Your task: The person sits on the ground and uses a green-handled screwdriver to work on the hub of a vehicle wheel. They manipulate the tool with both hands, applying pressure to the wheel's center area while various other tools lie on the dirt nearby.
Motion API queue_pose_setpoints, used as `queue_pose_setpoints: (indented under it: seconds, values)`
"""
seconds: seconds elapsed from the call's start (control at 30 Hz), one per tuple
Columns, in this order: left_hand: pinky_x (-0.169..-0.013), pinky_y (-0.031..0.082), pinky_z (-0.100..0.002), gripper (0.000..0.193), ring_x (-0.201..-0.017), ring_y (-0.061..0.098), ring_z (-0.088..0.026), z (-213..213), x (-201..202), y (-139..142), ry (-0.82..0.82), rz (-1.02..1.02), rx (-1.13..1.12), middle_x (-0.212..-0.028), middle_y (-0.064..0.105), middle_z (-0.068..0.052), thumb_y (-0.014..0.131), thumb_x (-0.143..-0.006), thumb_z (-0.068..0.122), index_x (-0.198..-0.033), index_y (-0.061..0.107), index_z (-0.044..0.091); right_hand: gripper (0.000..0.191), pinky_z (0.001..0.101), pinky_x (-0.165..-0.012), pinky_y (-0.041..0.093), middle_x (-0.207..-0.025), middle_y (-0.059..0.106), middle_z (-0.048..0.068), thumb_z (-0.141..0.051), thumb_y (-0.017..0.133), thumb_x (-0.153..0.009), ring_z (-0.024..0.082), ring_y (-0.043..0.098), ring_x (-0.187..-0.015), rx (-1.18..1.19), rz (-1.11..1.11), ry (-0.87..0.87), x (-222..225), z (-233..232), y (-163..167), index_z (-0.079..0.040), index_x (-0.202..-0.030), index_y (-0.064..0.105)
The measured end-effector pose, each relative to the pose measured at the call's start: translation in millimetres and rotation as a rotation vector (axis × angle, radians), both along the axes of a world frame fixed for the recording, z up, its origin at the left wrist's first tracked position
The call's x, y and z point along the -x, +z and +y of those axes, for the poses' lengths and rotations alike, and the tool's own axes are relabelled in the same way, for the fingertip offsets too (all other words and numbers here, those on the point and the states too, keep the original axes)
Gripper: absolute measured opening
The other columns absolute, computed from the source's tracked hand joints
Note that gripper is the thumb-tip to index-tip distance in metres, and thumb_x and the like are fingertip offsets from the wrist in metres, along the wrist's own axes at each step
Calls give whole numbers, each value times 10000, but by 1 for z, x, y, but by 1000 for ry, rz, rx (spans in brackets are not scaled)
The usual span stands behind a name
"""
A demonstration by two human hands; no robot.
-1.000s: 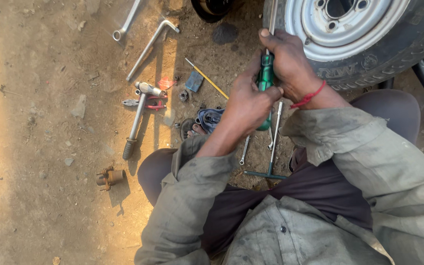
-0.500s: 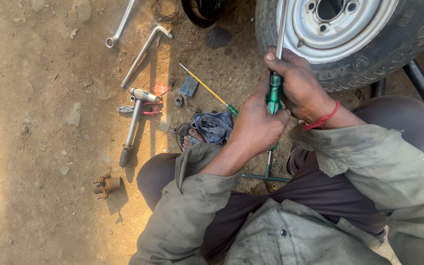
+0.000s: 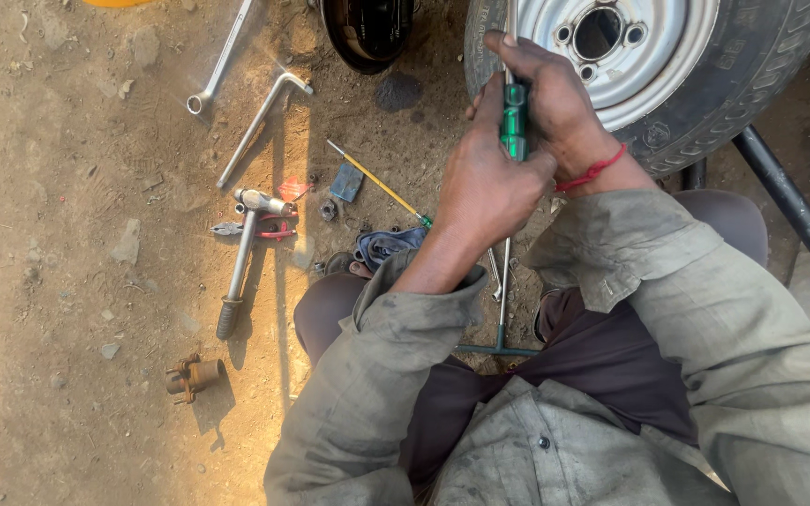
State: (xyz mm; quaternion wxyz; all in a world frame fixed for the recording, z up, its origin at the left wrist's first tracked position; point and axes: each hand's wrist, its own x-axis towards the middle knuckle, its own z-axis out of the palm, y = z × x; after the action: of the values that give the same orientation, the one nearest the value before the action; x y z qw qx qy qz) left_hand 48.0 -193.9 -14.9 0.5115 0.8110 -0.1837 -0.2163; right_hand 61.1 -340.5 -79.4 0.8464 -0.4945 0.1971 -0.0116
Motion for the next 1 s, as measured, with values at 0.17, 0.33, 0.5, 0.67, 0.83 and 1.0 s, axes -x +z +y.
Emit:
queue_pose_setpoints:
  seconds: [0.17, 0.33, 0.5, 0.67, 0.83, 1.0]
  values:
    - [-1085, 516, -408, 964, -1284, 647, -356, -6, -8, -11, 11, 9, 217, -1456, 562, -290, 696, -764, 173, -1608, 267, -7, 503, 390, -758, 625, -855, 698, 93, -336, 559, -1062, 229, 713, -791, -203, 18, -52, -11, -12, -8, -86, -1499, 544]
    - [-1227, 387, -459, 963, -1509, 421, -445, -9, 0, -18, 21, -200, 277, -1603, 404, -331, 724, -790, 100, -1609, 235, -34, 408, 397, -717, 616, -801, 656, 81, -332, 612, -1061, 250, 712, -773, -314, -20, -146, -16, -17, -21, -97, -1393, 582]
    - [-1070, 498, -506, 892, -1270, 540, -510, -4, 13, -13, 78, -9, 38, -1507, 380, -370, 631, -814, 114, -1609, 235, 31, 329, 414, -680, 607, -806, 645, 82, -318, 668, -1071, 257, 692, -755, -234, -50, -191, -27, -18, -31, -69, -1274, 596]
    - [-933, 549, -551, 884, -1017, 683, -516, -5, 7, -15, 16, -45, -42, -1195, 636, -377, 610, -840, 167, -1620, 208, 57, 317, 424, -644, 595, -796, 635, 75, -364, 638, -1050, 244, 680, -740, -229, 9, -203, -29, -19, -33, -89, -1206, 625]
    - [-820, 571, -566, 855, -897, 711, -513, -9, 4, -25, -53, -151, -122, -1104, 666, -369, 600, -880, 194, -1628, 207, 63, 431, 465, -720, 627, -948, 671, 121, -374, 593, -1107, 259, 701, -844, -202, 54, -144, -27, -26, -25, -42, -1365, 502]
    - [-858, 570, -562, 908, -941, 701, -532, -15, -16, -28, -23, -235, -32, -1142, 663, -377, 611, -807, 151, -1622, 222, 62, 540, 408, -682, 606, -1113, 698, 116, -390, 516, -1072, 241, 702, -839, -107, -47, -56, -22, -15, -7, -156, -1530, 350]
